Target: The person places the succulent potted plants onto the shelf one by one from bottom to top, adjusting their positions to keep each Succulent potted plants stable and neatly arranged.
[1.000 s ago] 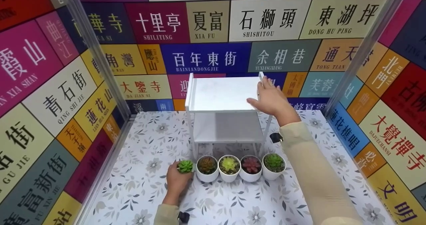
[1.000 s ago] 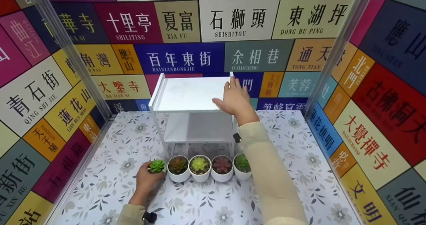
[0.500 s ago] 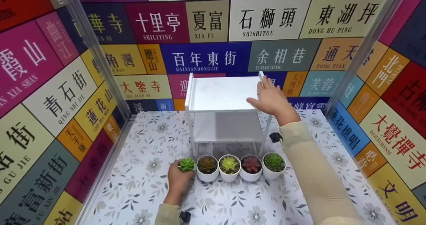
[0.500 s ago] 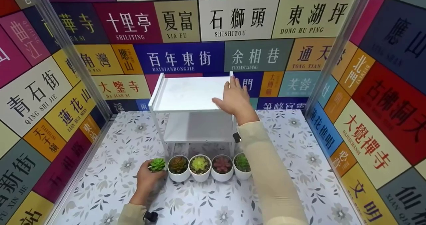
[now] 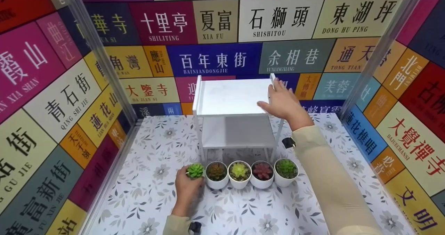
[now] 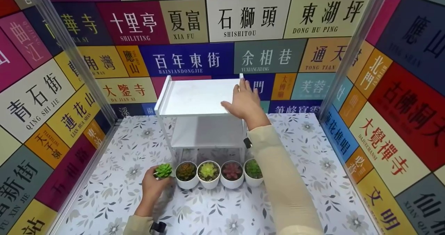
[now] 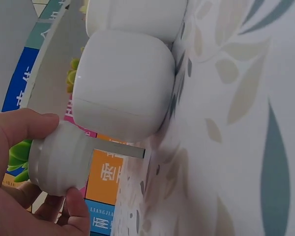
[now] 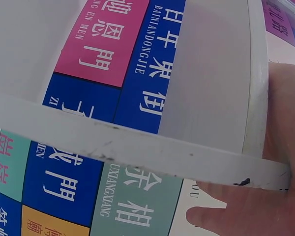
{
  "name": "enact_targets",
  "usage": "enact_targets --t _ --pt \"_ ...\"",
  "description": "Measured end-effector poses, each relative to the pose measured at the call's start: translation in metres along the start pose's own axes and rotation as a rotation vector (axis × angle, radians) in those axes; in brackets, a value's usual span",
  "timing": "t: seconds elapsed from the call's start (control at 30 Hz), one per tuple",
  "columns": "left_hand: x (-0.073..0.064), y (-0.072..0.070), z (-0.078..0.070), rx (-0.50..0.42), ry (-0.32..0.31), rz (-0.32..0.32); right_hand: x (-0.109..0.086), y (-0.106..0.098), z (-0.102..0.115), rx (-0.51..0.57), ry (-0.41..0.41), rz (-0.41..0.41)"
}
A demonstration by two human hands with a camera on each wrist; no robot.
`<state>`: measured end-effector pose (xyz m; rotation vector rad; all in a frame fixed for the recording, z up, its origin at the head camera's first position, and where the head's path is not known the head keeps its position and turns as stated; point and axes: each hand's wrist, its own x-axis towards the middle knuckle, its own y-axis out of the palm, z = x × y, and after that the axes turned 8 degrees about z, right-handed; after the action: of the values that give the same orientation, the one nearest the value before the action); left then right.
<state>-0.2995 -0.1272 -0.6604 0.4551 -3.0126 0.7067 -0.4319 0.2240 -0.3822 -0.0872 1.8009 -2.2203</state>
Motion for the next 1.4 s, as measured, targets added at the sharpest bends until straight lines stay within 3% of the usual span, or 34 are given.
enact_targets --t 0.43,0.83,1.4 --pt "-0.002 -0.002 -0.013 -0.023 -0.037 0.033 0.002 0.0 0.0 0.016 -0.019 -0.01" --pt "-0.005 -0.003 -0.028 -0.034 -0.002 0.048 0.002 -0.001 -0.001 0.015 -0.016 -0.018" --pt "-0.013 0.007 -0.041 -0.068 -0.019 0.042 -0.002 0.001 -0.002 0.036 -0.016 -0.02"
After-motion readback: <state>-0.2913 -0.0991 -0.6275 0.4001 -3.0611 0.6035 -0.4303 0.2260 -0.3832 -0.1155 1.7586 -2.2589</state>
